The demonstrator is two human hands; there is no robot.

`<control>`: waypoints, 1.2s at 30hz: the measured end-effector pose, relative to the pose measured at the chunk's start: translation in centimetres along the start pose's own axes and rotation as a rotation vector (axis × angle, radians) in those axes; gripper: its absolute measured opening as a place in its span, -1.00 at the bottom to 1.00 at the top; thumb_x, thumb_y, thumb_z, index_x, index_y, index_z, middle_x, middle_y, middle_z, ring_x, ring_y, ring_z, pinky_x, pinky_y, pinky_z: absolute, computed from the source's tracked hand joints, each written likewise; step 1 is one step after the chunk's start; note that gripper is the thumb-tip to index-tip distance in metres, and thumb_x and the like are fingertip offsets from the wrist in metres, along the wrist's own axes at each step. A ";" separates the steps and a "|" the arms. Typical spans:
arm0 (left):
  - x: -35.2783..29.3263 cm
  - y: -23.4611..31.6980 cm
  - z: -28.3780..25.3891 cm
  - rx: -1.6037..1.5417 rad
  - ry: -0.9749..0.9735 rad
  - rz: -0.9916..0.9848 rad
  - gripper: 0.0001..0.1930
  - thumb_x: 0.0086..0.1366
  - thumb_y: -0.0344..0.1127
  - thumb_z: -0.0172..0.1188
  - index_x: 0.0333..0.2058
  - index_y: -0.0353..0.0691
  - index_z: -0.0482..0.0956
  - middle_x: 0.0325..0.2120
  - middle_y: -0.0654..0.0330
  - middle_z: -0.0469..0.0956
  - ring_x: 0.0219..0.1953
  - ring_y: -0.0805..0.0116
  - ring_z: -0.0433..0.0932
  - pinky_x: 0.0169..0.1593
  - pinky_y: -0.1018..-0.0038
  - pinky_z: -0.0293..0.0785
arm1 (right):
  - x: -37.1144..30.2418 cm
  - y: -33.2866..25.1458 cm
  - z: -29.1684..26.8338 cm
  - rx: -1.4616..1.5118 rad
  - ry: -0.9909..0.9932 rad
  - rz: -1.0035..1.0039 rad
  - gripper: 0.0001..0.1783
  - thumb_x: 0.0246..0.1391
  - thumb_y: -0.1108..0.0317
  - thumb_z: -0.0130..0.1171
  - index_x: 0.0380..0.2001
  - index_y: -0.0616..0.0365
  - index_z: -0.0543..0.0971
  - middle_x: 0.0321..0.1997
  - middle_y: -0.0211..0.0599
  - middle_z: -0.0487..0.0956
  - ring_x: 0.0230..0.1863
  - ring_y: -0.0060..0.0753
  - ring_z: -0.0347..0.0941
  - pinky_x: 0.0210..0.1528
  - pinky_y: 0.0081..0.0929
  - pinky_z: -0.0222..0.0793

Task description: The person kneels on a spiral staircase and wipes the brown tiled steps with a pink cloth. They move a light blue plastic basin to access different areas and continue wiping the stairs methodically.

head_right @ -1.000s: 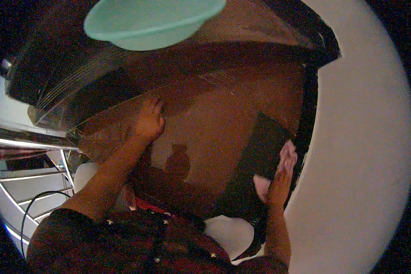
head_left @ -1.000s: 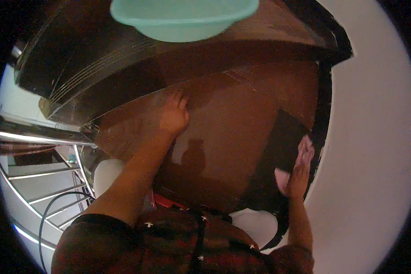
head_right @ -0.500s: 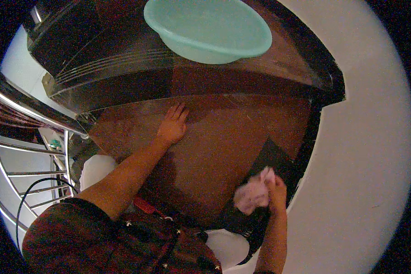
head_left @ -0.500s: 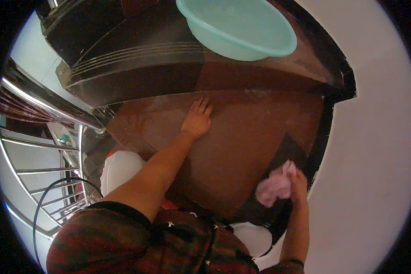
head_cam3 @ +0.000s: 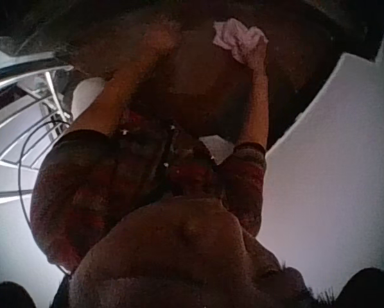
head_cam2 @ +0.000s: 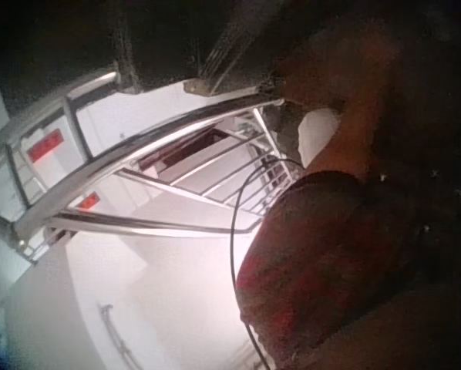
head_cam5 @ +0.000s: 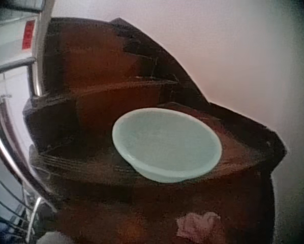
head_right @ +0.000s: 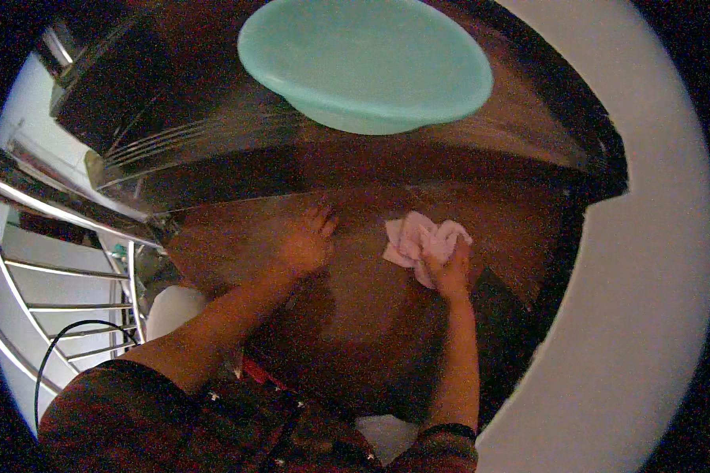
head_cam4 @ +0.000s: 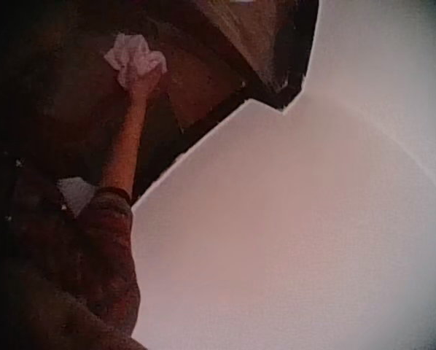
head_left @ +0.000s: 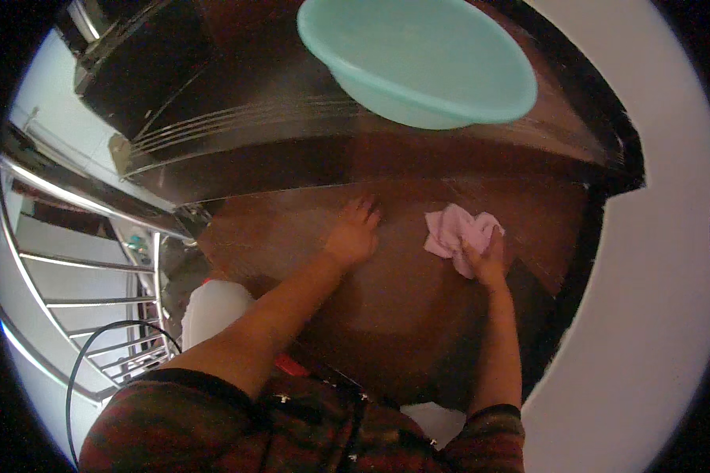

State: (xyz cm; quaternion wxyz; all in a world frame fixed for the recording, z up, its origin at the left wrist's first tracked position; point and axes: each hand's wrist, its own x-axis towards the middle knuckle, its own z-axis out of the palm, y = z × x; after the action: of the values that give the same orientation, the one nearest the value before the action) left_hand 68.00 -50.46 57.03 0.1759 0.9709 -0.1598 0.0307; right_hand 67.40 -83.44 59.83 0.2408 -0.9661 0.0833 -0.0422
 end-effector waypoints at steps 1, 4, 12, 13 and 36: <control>-0.2 0.1 -0.2 0.010 0.024 -0.002 -0.49 0.16 -0.23 0.07 0.11 -0.20 0.39 0.25 -0.06 0.19 0.28 -0.07 0.16 0.32 0.05 0.09 | -0.4 -1.2 1.7 -0.152 0.021 0.015 -0.05 -0.02 -0.09 0.27 0.31 0.22 0.16 0.39 0.22 0.07 0.40 0.12 0.02 0.37 -0.19 -0.01; -0.1 0.2 -0.7 -0.015 -0.011 0.072 -0.48 0.17 -0.21 0.07 0.12 -0.20 0.38 0.25 -0.07 0.18 0.29 -0.07 0.15 0.34 0.05 0.06 | -0.5 -5.0 3.7 -0.090 0.084 -0.188 -0.10 -0.10 0.19 0.31 0.29 0.24 0.18 0.36 0.18 0.15 0.36 0.17 0.08 0.38 -0.12 0.00; 0.0 -0.8 1.3 -0.022 -0.075 0.047 -0.44 0.20 -0.19 0.07 0.17 -0.27 0.31 0.27 -0.08 0.15 0.32 -0.09 0.09 0.38 0.11 -0.05 | -0.4 -19.5 4.6 1.263 -0.047 -0.181 -0.17 -0.28 0.66 0.22 0.21 0.22 0.30 0.22 -0.11 0.40 0.24 -0.23 0.31 0.21 -0.31 0.31; 0.0 -0.8 1.8 -0.002 -0.099 0.048 -0.45 0.21 -0.18 0.06 0.15 -0.29 0.31 0.28 -0.08 0.15 0.33 -0.06 0.08 0.39 0.14 -0.07 | -0.6 -21.7 5.0 1.262 -0.002 -0.228 -0.21 -0.27 0.66 0.19 0.18 0.22 0.31 0.19 -0.12 0.41 0.22 -0.20 0.33 0.21 -0.31 0.31; 1.0 1.5 -0.8 -0.039 0.037 0.089 -0.42 0.08 -0.32 0.14 0.12 -0.30 0.32 0.26 -0.09 0.11 0.31 -0.13 0.04 0.37 0.08 0.01 | 20.6 -1.9 -4.2 1.014 0.603 0.188 -0.85 -0.01 0.43 0.11 -0.32 0.19 0.46 -0.36 -0.33 0.53 -0.37 -0.36 0.43 -0.33 -0.39 0.39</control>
State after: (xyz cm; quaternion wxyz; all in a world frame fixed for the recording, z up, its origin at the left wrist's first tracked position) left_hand 68.46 -51.87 58.38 0.1960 0.9585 -0.1999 0.0532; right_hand 87.37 -87.46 65.31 0.6403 -0.6645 0.2026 -0.3278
